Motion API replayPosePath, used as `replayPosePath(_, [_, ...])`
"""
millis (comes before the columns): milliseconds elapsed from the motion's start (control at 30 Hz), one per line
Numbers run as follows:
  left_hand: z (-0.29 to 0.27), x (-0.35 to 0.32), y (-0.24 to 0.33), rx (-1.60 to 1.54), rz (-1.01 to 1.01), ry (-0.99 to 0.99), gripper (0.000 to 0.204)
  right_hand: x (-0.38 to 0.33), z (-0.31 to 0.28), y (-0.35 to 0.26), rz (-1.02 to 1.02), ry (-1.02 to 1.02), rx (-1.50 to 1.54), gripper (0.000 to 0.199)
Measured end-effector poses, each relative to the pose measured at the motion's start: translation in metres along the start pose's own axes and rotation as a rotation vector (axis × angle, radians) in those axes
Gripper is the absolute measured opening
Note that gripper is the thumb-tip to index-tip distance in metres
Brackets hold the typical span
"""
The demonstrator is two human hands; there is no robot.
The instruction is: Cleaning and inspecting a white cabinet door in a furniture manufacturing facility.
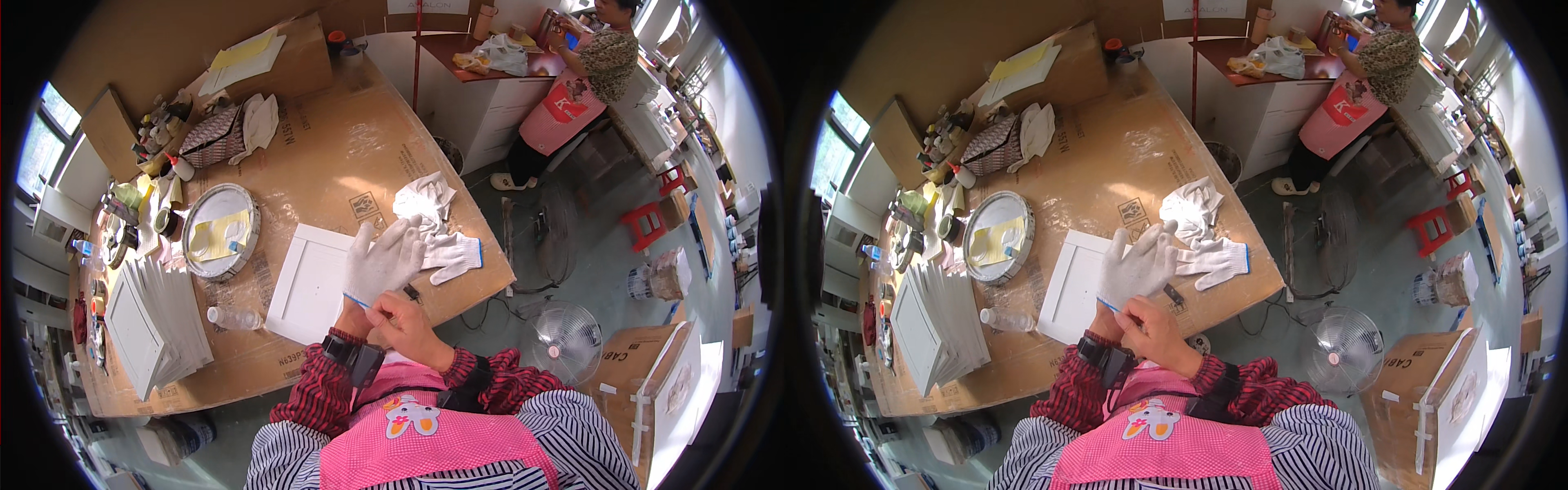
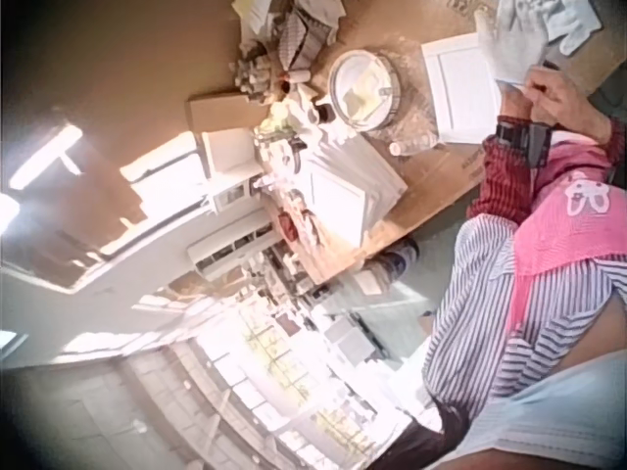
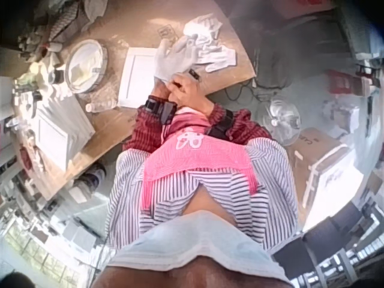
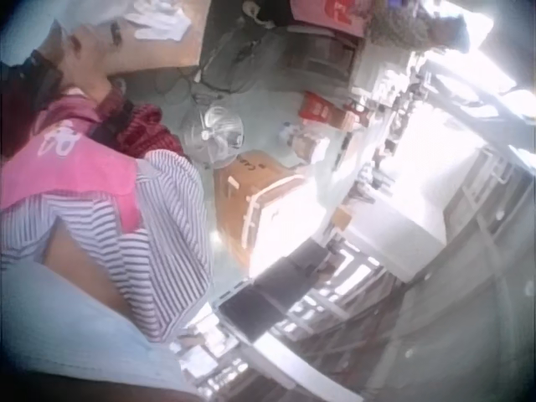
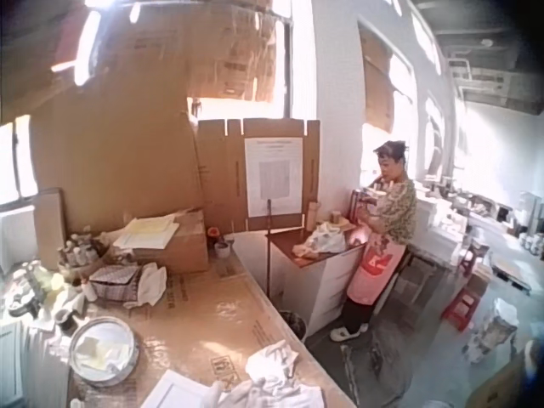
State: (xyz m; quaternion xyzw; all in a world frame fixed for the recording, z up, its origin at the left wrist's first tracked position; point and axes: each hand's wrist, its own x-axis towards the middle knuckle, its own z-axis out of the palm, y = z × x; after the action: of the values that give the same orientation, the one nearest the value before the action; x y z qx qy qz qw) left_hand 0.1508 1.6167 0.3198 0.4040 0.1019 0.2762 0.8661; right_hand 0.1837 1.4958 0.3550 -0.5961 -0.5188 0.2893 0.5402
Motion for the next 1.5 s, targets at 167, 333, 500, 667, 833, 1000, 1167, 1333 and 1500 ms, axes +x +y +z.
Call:
replayPosePath(167, [0.015,0.007,0.025,-0.658,-0.072,0.118,0.047,-0.003,-0.003,0.003,0.169,-0.046,0.054,0.021])
replayPosePath(333, [0.011,-0.004,0.035,-1.800,-0.502,0.075,0.064,-0.010,0.004,0.005,0.115,-0.061,0.109,0.023])
replayPosePath(500, [0.015,-0.023,0.030,-0.965,-0.230,0.082,0.065,-0.014,0.005,-0.004,0.162,-0.176,0.200,0.023])
replayPosePath(667, [0.014,-0.019,0.030,-0.669,0.052,0.216,0.068,-0.014,0.004,-0.003,0.134,-0.179,0.185,0.022])
replayPosePath(833, [0.009,-0.012,0.016,-0.866,-0.004,0.133,0.075,-0.011,0.000,-0.006,0.050,-0.169,-0.008,0.023])
replayPosePath(1000, [0.017,-0.009,0.015,-0.698,-0.177,0.204,0.056,-0.013,-0.004,0.001,0.118,-0.173,-0.071,0.029])
replayPosePath(1167, [-0.028,0.001,-0.020,-0.339,-0.002,0.661,0.062,-0.018,0.000,0.002,0.131,-0.121,-0.010,0.027])
replayPosePath(1333, [0.008,-0.006,0.006,-0.591,-0.109,0.416,0.082,-0.024,-0.002,0.014,0.058,-0.082,0.019,0.026])
replayPosePath(1500, [-0.010,0.015,0.014,-0.598,0.019,0.237,0.082,-0.023,0.000,0.006,0.078,-0.044,0.080,0.029])
